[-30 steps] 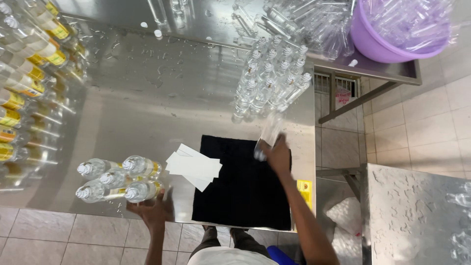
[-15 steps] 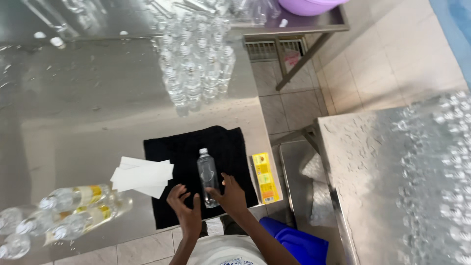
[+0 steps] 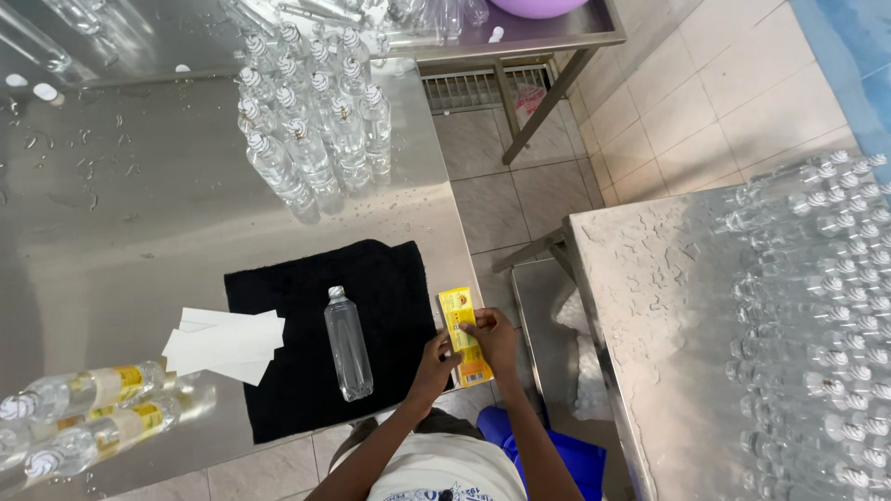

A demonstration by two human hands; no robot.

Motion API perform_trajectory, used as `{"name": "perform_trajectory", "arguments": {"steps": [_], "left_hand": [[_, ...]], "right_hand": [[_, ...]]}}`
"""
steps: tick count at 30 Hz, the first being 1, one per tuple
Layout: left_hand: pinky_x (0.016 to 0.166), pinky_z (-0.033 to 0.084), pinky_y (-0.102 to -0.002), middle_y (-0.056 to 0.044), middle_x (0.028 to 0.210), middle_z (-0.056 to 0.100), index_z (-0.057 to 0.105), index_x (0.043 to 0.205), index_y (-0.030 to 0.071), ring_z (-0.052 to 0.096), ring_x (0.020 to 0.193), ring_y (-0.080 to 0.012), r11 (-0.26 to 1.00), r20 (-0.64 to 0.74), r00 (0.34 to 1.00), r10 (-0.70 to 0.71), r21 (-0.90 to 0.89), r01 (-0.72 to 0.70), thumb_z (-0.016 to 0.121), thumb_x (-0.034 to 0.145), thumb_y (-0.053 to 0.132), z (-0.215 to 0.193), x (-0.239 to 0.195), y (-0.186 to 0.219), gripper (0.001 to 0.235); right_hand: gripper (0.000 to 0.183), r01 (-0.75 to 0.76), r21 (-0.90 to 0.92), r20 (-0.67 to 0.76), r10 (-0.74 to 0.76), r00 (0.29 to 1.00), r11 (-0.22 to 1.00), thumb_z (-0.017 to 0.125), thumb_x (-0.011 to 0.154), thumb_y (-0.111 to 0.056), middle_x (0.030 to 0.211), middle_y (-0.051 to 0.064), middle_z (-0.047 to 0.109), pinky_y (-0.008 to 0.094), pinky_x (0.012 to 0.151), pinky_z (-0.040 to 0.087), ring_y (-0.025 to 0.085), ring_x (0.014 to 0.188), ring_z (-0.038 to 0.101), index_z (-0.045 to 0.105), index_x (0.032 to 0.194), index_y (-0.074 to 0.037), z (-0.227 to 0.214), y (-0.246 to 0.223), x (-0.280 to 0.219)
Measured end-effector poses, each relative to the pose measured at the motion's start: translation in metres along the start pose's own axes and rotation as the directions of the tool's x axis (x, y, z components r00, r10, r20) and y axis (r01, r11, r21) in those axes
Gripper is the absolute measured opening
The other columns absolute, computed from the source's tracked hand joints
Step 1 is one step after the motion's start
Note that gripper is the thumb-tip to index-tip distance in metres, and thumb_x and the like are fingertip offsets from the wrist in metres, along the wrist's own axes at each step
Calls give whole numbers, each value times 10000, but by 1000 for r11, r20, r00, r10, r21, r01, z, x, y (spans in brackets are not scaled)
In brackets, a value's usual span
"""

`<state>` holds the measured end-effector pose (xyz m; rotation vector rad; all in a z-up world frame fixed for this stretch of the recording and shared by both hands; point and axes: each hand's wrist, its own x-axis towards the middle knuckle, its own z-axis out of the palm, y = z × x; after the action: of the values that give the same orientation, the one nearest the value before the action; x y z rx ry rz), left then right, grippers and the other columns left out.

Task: The person moves groups of clear plastic bottles from a large table to a stainless steel workbench. They then pick up individual bottles and apply yellow paper labels to them by hand, placing the labeled bottles on the left side of the table.

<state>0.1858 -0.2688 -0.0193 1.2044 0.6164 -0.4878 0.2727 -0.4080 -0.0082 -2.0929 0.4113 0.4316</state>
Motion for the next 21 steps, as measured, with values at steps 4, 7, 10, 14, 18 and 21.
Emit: {"name": "perform_trajectory", "arguments": {"steps": [4,7,10,14,18,21], "left_hand": [[1347,323,-612,-247,1750,187,186,1760,84,271,1639,-446,991,95,990,108,69,-115,644,1096,286,4,-18,15,831],[1339,353,-596,-240,1755,176,164,1765,85,284,1629,-439,982,93,985,146,105,-155,635,1103,312,11,-24,24,844],[1320,380,-615,-275,1759,149,172,1759,56,287,1615,-479,976,71,982,177,113,-184,643,1099,308,11,-13,10,849],[1306,370,-652,-263,1760,119,165,1771,88,260,1618,-490,969,56,976,210,118,-216,703,1065,446,3,5,-15,957],[1303,379,-663,-248,1689,231,308,1720,112,276,1604,-509,942,-17,950,313,133,-308,678,1071,405,-7,-10,9,802],[1091,565,-565,-254,1443,610,460,1638,52,617,1385,-417,936,-88,934,346,-39,-350,780,1026,338,-17,-5,23,747]], "right_hand": [[498,-13,229,13,11,1000,973,1022,801,-229,1001,128,774,371,802,590,208,928,725,798,1203,-38,-6,12,3],[494,-27,342,24,20,1000,939,996,815,-146,969,133,751,359,790,591,212,895,708,786,1230,22,-9,6,-1],[378,-60,341,59,42,997,938,986,875,-261,951,156,775,383,757,585,232,863,734,827,1122,-24,-10,15,5],[362,-69,355,51,55,997,932,975,900,-293,952,154,773,370,770,567,220,855,714,831,1097,-26,-20,4,-10],[407,-34,300,119,-2,993,953,970,902,-281,928,173,778,370,781,553,234,840,684,830,1148,12,-36,-28,-30],[446,67,308,233,-143,962,949,999,849,-206,892,163,794,330,713,563,190,789,687,816,1184,26,-42,-45,-49]]}}
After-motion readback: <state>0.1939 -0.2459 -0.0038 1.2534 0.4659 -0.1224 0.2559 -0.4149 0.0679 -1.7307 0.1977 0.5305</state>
